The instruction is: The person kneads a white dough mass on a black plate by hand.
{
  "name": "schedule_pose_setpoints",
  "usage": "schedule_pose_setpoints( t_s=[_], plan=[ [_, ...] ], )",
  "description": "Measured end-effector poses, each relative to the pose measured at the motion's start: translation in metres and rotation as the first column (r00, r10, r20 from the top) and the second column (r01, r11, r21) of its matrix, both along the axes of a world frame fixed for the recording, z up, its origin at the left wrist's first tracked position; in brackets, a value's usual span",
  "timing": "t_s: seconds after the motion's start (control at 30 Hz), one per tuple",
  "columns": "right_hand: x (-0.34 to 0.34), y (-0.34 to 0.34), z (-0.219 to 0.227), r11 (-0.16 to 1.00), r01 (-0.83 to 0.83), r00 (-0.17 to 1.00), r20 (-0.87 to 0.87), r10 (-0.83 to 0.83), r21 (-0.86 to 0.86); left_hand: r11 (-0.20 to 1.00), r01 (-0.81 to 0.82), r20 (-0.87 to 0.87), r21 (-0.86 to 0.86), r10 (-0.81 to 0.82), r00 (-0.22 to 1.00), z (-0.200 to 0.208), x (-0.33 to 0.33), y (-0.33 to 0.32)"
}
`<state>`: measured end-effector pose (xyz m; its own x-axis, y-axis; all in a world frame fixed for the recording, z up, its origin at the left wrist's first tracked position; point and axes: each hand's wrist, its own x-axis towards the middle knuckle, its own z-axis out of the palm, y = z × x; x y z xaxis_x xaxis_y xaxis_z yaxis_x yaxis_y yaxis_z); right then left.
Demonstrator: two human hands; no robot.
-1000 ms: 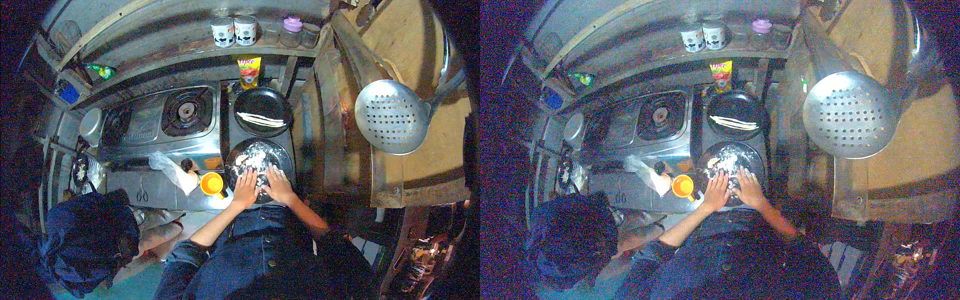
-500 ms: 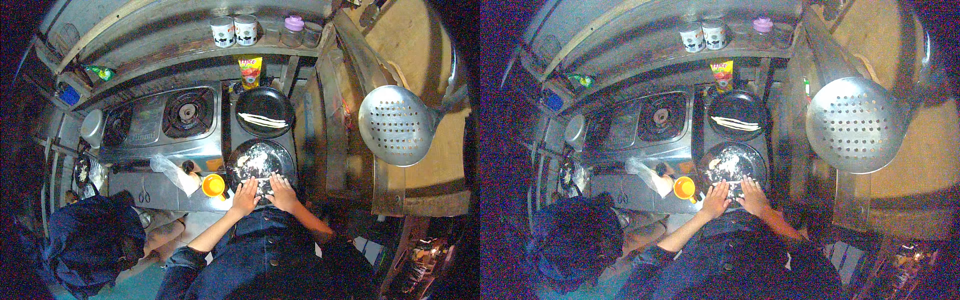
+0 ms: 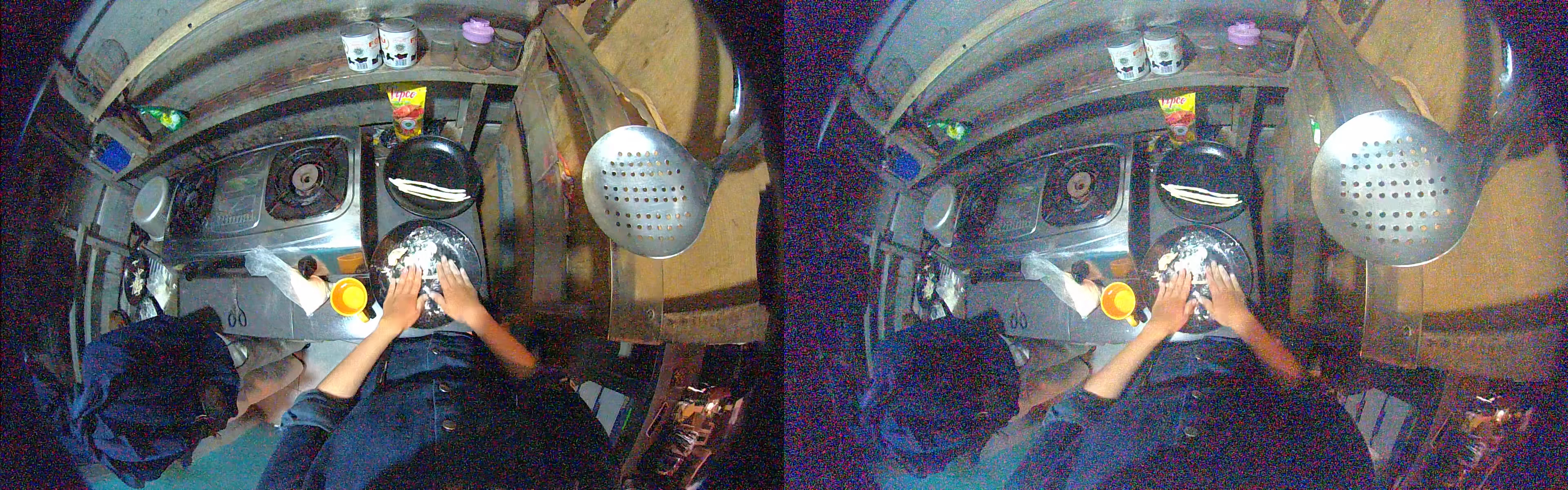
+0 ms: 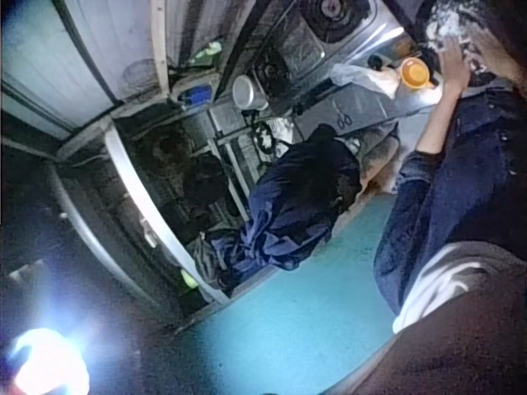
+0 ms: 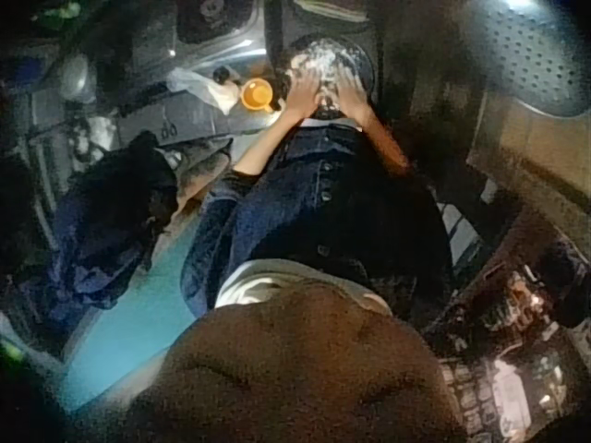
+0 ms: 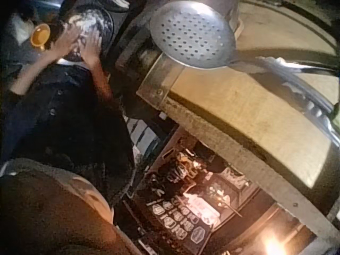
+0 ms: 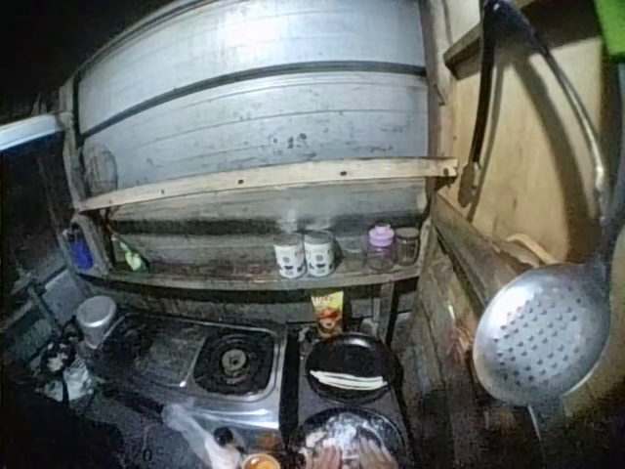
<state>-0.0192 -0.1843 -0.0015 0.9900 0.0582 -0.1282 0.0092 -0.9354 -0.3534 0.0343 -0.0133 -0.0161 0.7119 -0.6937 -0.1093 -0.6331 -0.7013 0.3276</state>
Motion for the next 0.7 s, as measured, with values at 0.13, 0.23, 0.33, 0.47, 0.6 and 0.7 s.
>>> schedule_pose_setpoints(
  t_s=[0.13,0.23,0.33,0.47,0.6,0.7],
  plan=[
    [-0.035,0.004,0.013,0.997,-0.073,0.994,-0.082,0.071,-0.014,0.994,0.080,-0.057,0.071,-0.076,0.995,0.007,-0.028,0.018],
    [-0.027,0.007,0.006,0.996,-0.057,0.996,-0.072,0.052,-0.066,0.996,0.062,-0.052,0.060,-0.059,0.997,0.008,-0.024,0.013],
    [0.004,0.008,-0.003,0.999,0.023,1.000,-0.014,-0.023,-0.031,0.999,-0.021,-0.043,-0.041,0.019,0.999,0.002,-0.004,-0.006],
    [0.029,0.005,-0.011,0.998,0.044,0.999,0.012,-0.044,-0.046,0.998,-0.056,0.054,0.009,0.055,0.997,-0.002,0.013,-0.015],
    [0.004,0.005,-0.002,1.000,-0.007,1.000,-0.010,0.007,-0.008,1.000,0.021,0.004,0.012,-0.021,1.000,0.001,0.000,0.002],
    [-0.027,0.007,0.009,0.998,-0.060,0.997,-0.044,0.060,0.005,0.994,0.082,-0.018,0.073,-0.081,0.997,0.008,-0.018,0.018]
  ],
)
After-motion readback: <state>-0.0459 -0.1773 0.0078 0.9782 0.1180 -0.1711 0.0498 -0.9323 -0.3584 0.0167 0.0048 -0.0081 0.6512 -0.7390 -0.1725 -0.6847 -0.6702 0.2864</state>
